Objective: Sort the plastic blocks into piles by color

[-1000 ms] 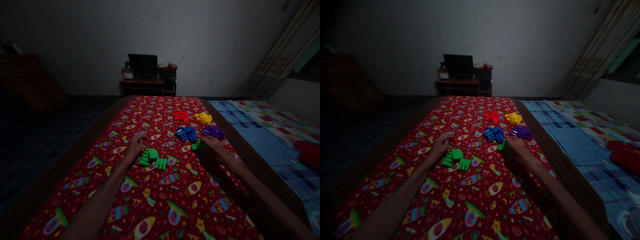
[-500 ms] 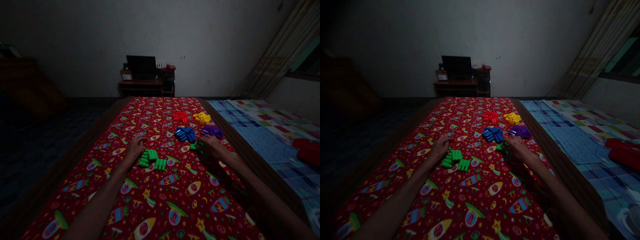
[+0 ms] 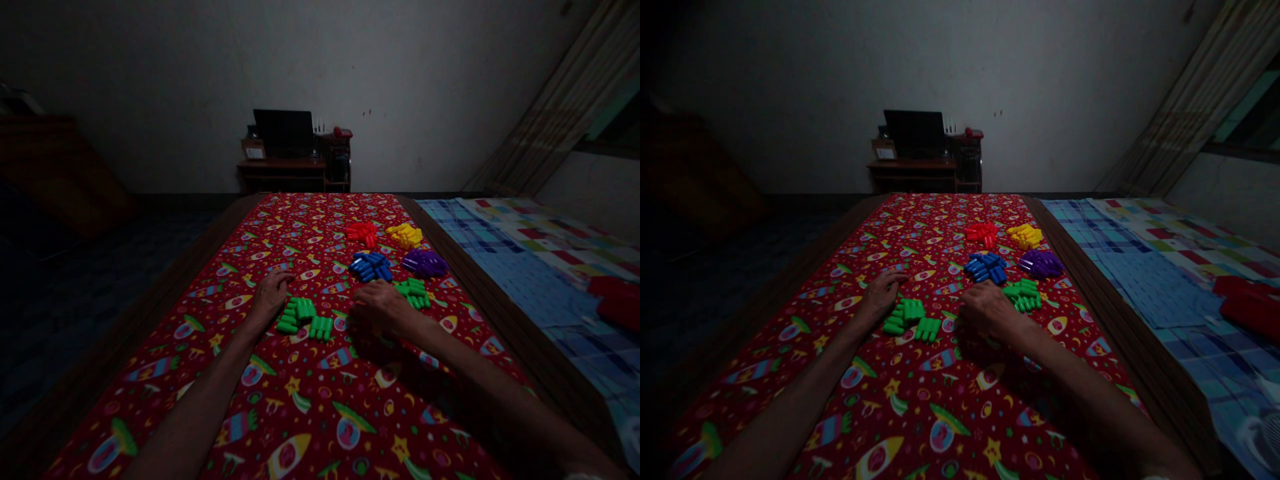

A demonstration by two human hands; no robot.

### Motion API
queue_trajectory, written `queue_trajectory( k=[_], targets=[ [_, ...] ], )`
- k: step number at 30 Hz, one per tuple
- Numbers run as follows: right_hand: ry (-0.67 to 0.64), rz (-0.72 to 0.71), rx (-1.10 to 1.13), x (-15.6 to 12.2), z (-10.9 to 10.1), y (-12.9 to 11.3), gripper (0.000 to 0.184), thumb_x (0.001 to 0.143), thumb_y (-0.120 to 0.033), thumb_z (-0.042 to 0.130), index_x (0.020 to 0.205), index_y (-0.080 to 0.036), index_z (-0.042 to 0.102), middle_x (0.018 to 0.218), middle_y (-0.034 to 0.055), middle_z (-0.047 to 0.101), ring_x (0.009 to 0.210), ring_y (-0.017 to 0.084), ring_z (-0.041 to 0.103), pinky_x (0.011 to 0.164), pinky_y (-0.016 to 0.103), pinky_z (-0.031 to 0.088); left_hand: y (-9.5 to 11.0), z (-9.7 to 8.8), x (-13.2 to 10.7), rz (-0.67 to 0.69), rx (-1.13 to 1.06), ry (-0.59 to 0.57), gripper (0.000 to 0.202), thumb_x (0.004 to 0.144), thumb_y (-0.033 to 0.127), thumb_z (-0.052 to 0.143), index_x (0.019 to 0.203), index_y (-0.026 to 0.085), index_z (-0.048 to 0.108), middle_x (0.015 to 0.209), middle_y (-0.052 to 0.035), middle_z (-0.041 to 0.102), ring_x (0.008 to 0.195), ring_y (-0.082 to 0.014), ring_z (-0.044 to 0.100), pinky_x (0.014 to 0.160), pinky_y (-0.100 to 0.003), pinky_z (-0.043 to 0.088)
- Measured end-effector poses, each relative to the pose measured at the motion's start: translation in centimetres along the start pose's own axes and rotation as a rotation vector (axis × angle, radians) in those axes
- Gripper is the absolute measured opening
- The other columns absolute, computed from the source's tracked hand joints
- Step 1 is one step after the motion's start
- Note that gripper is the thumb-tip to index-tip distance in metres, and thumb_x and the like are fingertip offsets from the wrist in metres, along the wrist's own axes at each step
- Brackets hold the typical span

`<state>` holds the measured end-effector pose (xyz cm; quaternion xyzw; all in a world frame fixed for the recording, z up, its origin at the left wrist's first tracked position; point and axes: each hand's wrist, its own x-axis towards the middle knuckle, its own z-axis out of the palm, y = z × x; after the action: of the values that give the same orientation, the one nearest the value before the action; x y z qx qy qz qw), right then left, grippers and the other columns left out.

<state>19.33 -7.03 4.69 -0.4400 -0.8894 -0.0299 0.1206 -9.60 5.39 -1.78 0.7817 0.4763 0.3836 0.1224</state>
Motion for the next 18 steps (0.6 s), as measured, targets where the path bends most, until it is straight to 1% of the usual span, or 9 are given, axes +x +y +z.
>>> queue_trajectory(
  k=[2, 4, 5, 7, 9, 11, 14, 16, 18],
  targets=[
    [-0.022, -0.113, 0.046, 1.6, 1.7, -2.7, 0.023, 0.094, -0.037, 0.051, 0.098, -0.018, 0.063, 0.094, 0.0078, 0.068, 0.086, 0.02, 0.059, 0.084, 0.034, 0.039, 0.0, 0.0, 0.0, 0.001, 0.001, -0.006, 0.032, 0.081, 0.023, 0.04, 0.086, 0.019, 0.071, 0.104, -0.0088, 0.069, 0.1, -0.0225, 0.064, 0.095, -0.038, 0.05],
    [-0.008, -0.133, 0.04, 2.6, 3.1, -4.8, 0.028, 0.093, -0.039, 0.053, 0.108, -0.017, 0.06, 0.104, 0.0095, 0.066, 0.096, 0.023, 0.057, 0.092, 0.038, 0.038, 0.0, -0.1, -0.1, 0.004, 0.01, -0.01, 0.032, 0.081, 0.022, 0.04, 0.086, 0.018, 0.071, 0.105, -0.0096, 0.069, 0.101, -0.0229, 0.063, 0.095, -0.039, 0.05],
    [-0.002, -0.12, 0.034, 2.8, 3.6, -5.4, 0.027, 0.093, -0.035, 0.054, 0.111, -0.017, 0.059, 0.107, 0.01, 0.066, 0.099, 0.023, 0.056, 0.095, 0.04, 0.037, 0.0, -0.1, -0.1, 0.007, 0.016, -0.011, 0.033, 0.081, 0.022, 0.039, 0.086, 0.017, 0.071, 0.105, -0.0098, 0.069, 0.102, -0.023, 0.063, 0.095, -0.039, 0.05],
    [-0.002, -0.074, 0.038, 2.7, 4.0, -5.6, 0.02, 0.092, -0.023, 0.054, 0.11, -0.017, 0.058, 0.106, 0.0088, 0.066, 0.099, 0.022, 0.055, 0.095, 0.039, 0.037, 0.0, -0.1, -0.1, 0.014, 0.025, -0.012, 0.033, 0.081, 0.02, 0.039, 0.086, 0.017, 0.071, 0.105, -0.0094, 0.069, 0.102, -0.023, 0.063, 0.095, -0.04, 0.051],
    [0.003, -0.037, 0.067, 1.6, 3.7, -4.7, 0.019, 0.09, -0.014, 0.053, 0.108, -0.018, 0.059, 0.103, 0.007, 0.067, 0.097, 0.021, 0.055, 0.091, 0.036, 0.039, -0.2, 0.0, -0.1, 0.02, 0.028, -0.008, 0.033, 0.081, 0.019, 0.04, 0.087, 0.018, 0.072, 0.105, -0.0087, 0.069, 0.101, -0.0228, 0.063, 0.095, -0.041, 0.051],
    [0.031, -0.005, 0.081, -0.1, 2.8, -3.1, 0.018, 0.089, -0.014, 0.055, 0.105, -0.018, 0.059, 0.101, 0.0074, 0.067, 0.096, 0.021, 0.055, 0.086, 0.035, 0.04, -0.4, 0.1, 0.0, 0.023, 0.031, -0.002, 0.033, 0.081, 0.019, 0.04, 0.087, 0.019, 0.072, 0.104, -0.0083, 0.069, 0.1, -0.0226, 0.064, 0.095, -0.041, 0.051],
    [0.088, 0.089, 0.08, -3.5, 1.1, -0.3, 0.009, 0.09, -0.02, 0.054, 0.096, -0.018, 0.061, 0.093, 0.0086, 0.067, 0.086, 0.019, 0.056, 0.076, 0.031, 0.04, -0.7, 0.2, 0.0, 0.027, 0.039, -0.001, 0.034, 0.082, 0.02, 0.039, 0.088, 0.017, 0.072, 0.104, -0.0098, 0.069, 0.1, -0.0231, 0.064, 0.094, -0.04, 0.052],
    [0.088, 0.184, 0.077, -5.6, 0.0, 1.3, 0.012, 0.092, -0.026, 0.053, 0.088, -0.018, 0.061, 0.083, 0.0071, 0.065, 0.074, 0.017, 0.056, 0.066, 0.028, 0.038, -0.7, 0.3, 0.0, 0.031, 0.045, -0.003, 0.034, 0.082, 0.02, 0.039, 0.088, 0.017, 0.072, 0.105, -0.01, 0.069, 0.101, -0.0231, 0.064, 0.094, -0.039, 0.052],
    [0.051, 0.263, 0.048, -7.0, -0.8, 2.5, 0.014, 0.091, -0.03, 0.054, 0.088, -0.018, 0.06, 0.075, 0.0046, 0.063, 0.064, 0.015, 0.054, 0.056, 0.025, 0.032, -0.7, 0.3, 0.1, 0.032, 0.049, -0.003, 0.034, 0.081, 0.02, 0.039, 0.088, 0.018, 0.072, 0.104, -0.0089, 0.069, 0.101, -0.0223, 0.064, 0.093, -0.038, 0.052]
  ],
)
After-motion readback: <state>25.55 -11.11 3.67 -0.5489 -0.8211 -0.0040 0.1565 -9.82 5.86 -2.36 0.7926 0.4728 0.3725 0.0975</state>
